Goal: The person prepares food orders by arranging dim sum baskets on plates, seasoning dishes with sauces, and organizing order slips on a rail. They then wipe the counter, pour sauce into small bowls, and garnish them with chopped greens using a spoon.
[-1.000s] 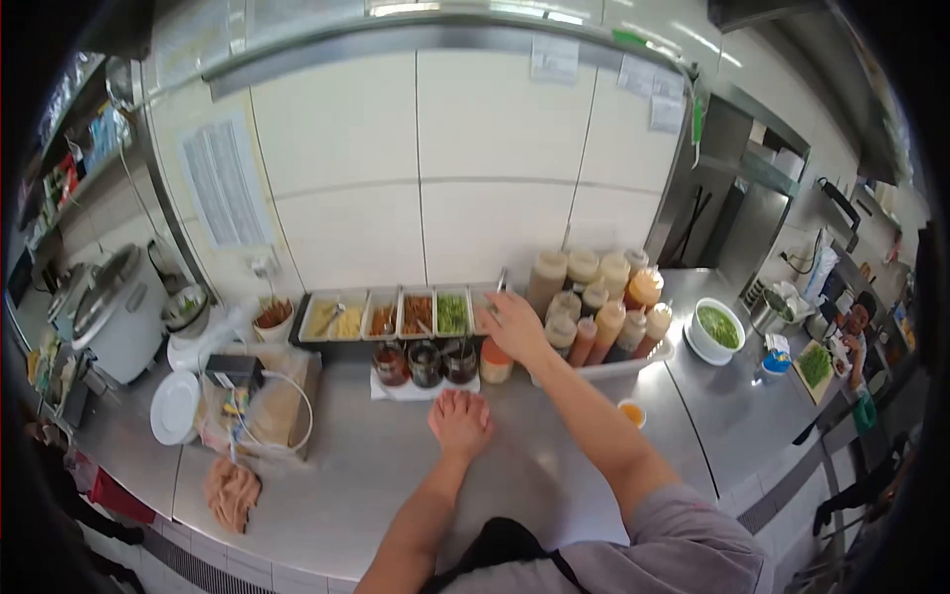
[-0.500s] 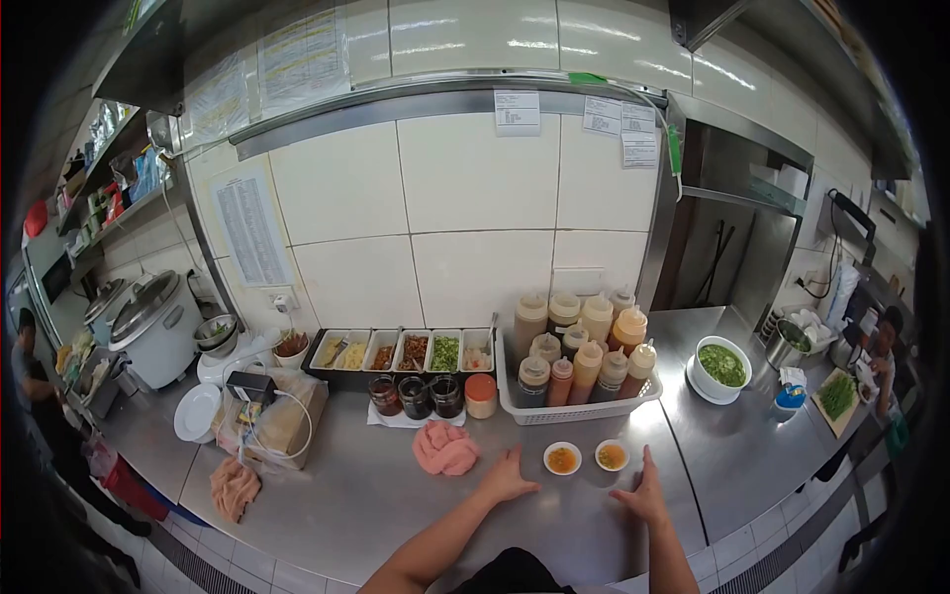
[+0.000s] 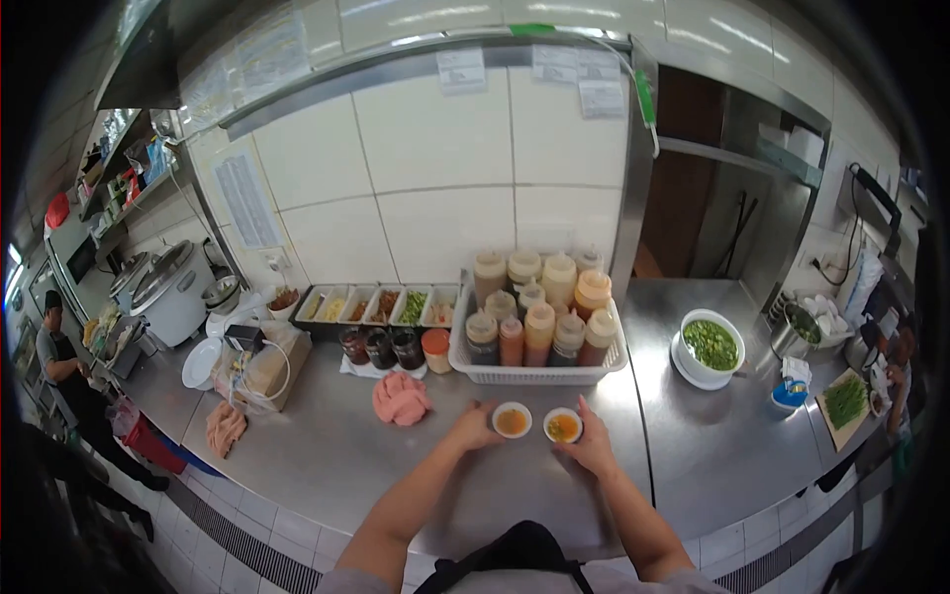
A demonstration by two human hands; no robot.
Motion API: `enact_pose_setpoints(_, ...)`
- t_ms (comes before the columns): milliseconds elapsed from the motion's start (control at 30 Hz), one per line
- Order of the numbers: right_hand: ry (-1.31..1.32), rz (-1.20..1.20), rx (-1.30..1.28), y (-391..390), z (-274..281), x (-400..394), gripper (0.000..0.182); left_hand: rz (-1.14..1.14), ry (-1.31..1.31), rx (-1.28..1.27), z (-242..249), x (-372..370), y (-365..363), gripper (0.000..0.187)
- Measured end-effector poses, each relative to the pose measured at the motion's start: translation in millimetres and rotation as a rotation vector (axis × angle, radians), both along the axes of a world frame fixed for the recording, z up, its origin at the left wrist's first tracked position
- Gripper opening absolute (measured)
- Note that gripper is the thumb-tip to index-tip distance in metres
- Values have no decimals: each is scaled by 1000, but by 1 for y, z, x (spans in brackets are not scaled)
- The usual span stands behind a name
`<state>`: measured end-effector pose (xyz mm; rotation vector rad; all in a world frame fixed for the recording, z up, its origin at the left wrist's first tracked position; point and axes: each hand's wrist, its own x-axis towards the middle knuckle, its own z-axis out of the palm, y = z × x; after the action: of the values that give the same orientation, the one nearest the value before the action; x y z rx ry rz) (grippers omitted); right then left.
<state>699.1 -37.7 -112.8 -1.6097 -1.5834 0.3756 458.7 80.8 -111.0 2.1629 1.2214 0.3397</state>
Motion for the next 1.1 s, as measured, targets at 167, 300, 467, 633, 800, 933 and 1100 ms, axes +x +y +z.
enact_pose_setpoints(167, -52, 66, 41, 7, 1, 13, 90, 38, -23, 63, 4, 14, -12, 76)
enact_pose_setpoints(300, -11, 79, -3, 10, 1, 35, 84, 48, -76, 81, 16, 38, -31, 72)
enact_pose_setpoints(467, 86, 164, -44, 9, 19, 69, 82, 118, -28, 121, 17, 89, -52, 69)
enact_pose_setpoints(633, 101, 92, -48, 12, 23, 114, 81, 91, 16, 188, 13, 139, -59, 68)
enact_pose_setpoints(800, 149, 138, -161, 17, 34, 156, 79, 72, 33, 227, 18, 188, -65, 64)
enact_pose_setpoints(933, 84, 206, -86, 38, 20, 193, 73, 24, 21, 242, 21, 220, -64, 61)
enact_pose_setpoints(1100, -5, 338, -50, 67, 10, 213, 72, 0, 63, 151, 15, 235, -52, 71)
